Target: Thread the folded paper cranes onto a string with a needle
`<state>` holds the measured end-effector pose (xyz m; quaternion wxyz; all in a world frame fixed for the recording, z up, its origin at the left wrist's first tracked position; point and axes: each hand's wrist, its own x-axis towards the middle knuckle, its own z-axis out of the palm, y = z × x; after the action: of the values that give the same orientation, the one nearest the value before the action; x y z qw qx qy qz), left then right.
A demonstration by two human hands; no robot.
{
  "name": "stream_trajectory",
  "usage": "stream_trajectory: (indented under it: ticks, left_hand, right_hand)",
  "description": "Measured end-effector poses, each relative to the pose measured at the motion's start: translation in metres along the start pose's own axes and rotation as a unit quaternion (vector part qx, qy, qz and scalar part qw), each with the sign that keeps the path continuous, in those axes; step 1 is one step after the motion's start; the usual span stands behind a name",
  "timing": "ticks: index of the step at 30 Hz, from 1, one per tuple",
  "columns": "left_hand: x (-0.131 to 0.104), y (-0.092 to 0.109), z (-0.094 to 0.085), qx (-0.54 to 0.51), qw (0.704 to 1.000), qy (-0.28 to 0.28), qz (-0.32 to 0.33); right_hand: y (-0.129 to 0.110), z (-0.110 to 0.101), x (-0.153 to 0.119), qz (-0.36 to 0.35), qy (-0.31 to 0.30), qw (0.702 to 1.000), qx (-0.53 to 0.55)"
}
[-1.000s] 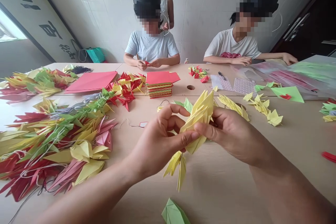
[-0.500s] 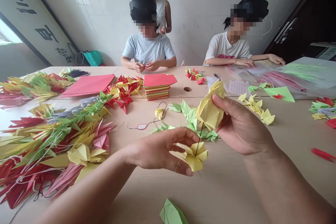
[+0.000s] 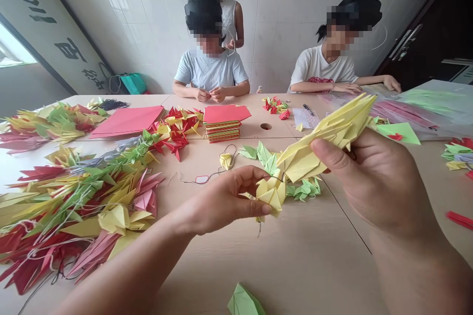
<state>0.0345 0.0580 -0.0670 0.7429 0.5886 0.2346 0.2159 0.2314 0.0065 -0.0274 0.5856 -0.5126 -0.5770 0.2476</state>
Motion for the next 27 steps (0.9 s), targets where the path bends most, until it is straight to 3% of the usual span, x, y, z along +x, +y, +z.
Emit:
stream_trajectory:
  ticks: [2, 5, 8, 11, 18, 21, 27]
  left_hand:
    - [0.000, 0.001, 0.000, -0.019, 1.000, 0.018, 0.005]
    - [-0.001, 0.001, -0.002, -0.057, 0.998, 0.013, 0.009]
    - [-0.003, 0.001, -0.005, -0.110, 0.994, 0.007, 0.002]
    - [-0.005, 0.000, -0.006, -0.156, 0.988, 0.012, -0.018]
    - [-0.005, 0.007, -0.001, -0.238, 0.970, 0.030, -0.041]
    - [-0.007, 0.008, 0.002, -0.244, 0.968, 0.040, -0.035]
    - [-0.010, 0.008, 0.002, -0.211, 0.976, 0.008, -0.046]
  right_hand:
    - [-0.001, 0.002, -0.002, -0.044, 0.051, 0.998, -0.014]
    - [0.002, 0.003, 0.003, -0.075, 0.106, 0.989, 0.073]
    - [0.004, -0.002, 0.011, -0.048, 0.078, 0.980, 0.177]
    - [0.005, -0.007, 0.014, -0.028, 0.063, 0.974, 0.215]
    - [0.003, -0.006, 0.014, -0.024, 0.065, 0.971, 0.228]
    - [0.003, -0.006, 0.015, -0.029, 0.064, 0.971, 0.229]
    - [0.006, -0.009, 0.016, -0.034, 0.075, 0.971, 0.224]
